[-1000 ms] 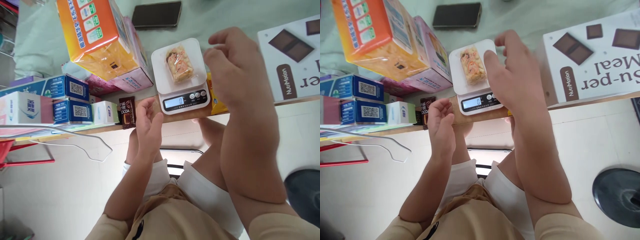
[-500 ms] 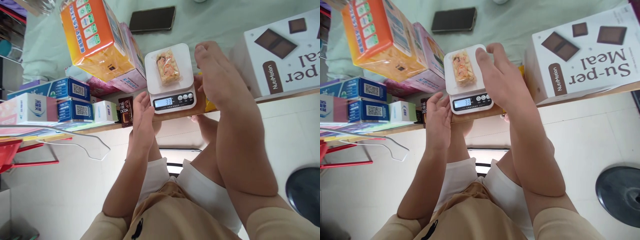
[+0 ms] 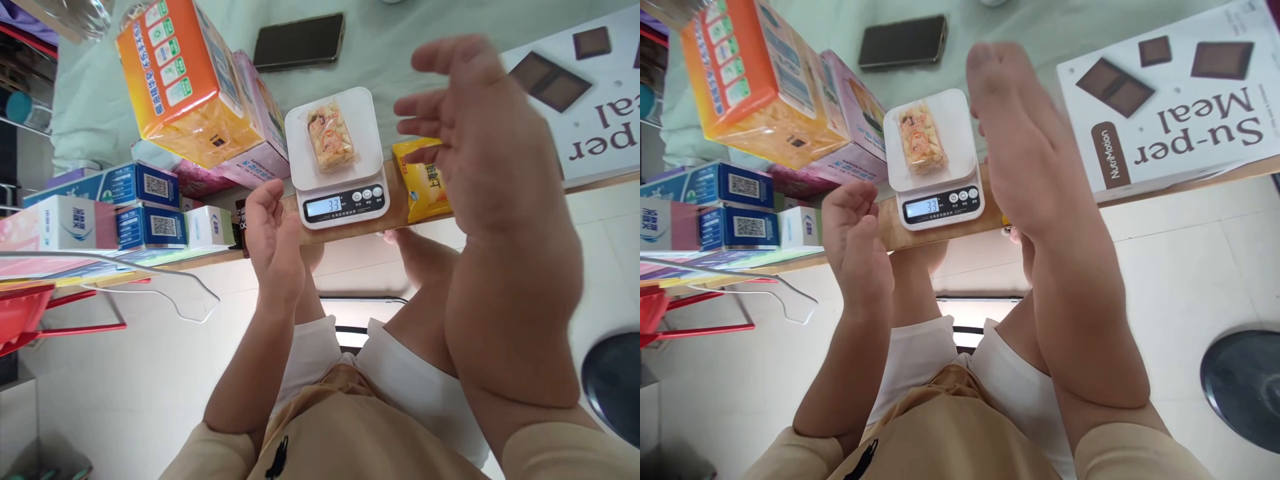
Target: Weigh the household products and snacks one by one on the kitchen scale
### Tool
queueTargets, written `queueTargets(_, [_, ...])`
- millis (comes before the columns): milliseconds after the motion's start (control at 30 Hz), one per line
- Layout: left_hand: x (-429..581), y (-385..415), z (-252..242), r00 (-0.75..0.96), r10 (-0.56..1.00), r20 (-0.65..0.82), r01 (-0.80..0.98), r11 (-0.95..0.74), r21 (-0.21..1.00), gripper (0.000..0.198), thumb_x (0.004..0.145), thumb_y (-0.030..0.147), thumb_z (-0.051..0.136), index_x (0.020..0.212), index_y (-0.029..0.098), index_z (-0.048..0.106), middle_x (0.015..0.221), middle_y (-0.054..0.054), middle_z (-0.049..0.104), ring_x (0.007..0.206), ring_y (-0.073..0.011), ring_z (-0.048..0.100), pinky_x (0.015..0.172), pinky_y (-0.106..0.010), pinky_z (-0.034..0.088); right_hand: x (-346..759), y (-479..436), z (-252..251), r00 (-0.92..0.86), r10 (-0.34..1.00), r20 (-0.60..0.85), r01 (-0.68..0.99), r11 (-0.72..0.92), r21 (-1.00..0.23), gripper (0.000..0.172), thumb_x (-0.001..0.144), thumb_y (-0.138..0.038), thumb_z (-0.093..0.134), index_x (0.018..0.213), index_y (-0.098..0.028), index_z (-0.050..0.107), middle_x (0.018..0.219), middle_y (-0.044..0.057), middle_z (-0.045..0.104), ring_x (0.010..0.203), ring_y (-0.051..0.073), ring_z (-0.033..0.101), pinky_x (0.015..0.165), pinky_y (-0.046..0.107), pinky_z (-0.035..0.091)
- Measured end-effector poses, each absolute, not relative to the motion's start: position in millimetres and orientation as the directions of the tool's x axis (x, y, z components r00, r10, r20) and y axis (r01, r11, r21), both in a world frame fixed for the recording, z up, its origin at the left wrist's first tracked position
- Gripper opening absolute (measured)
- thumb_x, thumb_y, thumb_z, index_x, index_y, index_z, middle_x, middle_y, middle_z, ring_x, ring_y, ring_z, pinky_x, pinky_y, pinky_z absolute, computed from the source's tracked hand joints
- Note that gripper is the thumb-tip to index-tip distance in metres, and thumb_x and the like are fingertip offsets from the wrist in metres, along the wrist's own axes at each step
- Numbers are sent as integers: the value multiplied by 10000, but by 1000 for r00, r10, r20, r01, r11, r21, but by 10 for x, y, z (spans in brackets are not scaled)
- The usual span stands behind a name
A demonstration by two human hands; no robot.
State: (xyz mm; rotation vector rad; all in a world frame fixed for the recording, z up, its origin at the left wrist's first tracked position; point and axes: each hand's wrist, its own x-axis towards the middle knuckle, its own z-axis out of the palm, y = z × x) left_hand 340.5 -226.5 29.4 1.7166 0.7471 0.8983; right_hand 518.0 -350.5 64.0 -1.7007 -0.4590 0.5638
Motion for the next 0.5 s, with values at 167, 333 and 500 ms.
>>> queueTargets(167, [3608,-2177,388,632,729,262,186,-471,862,426,821,421,763,1164,218,616,1236,-79,641,1232,-242,595,1161,-455,440,5080,-3528,824,819,574,-33,165,-290,-943,224,946,-421,524,1009,-261,669,994,16,697,855,168,652,776,351,494])
queueTargets(333, [3930,-2036,581,711,684,166,443,-618,649,474,793,262,765,1245,250,623,1264,-94,610,1274,-303,552,1163,-521,429,5077,-3485,798,781,614,-118,232,-460,-857,289,942,-409,537,1164,-275,664,1054,24,719,868,166,640,779,372,490])
queueTargets(500, [4191,-1915,751,844,530,82,369,-685,628,333,772,261,808,1087,255,697,1253,-85,604,1324,-301,524,1264,-481,374,5116,-3498,808,803,586,-105,224,-462,-858,244,932,-432,553,1092,-295,677,1066,25,721,915,209,653,790,394,522])
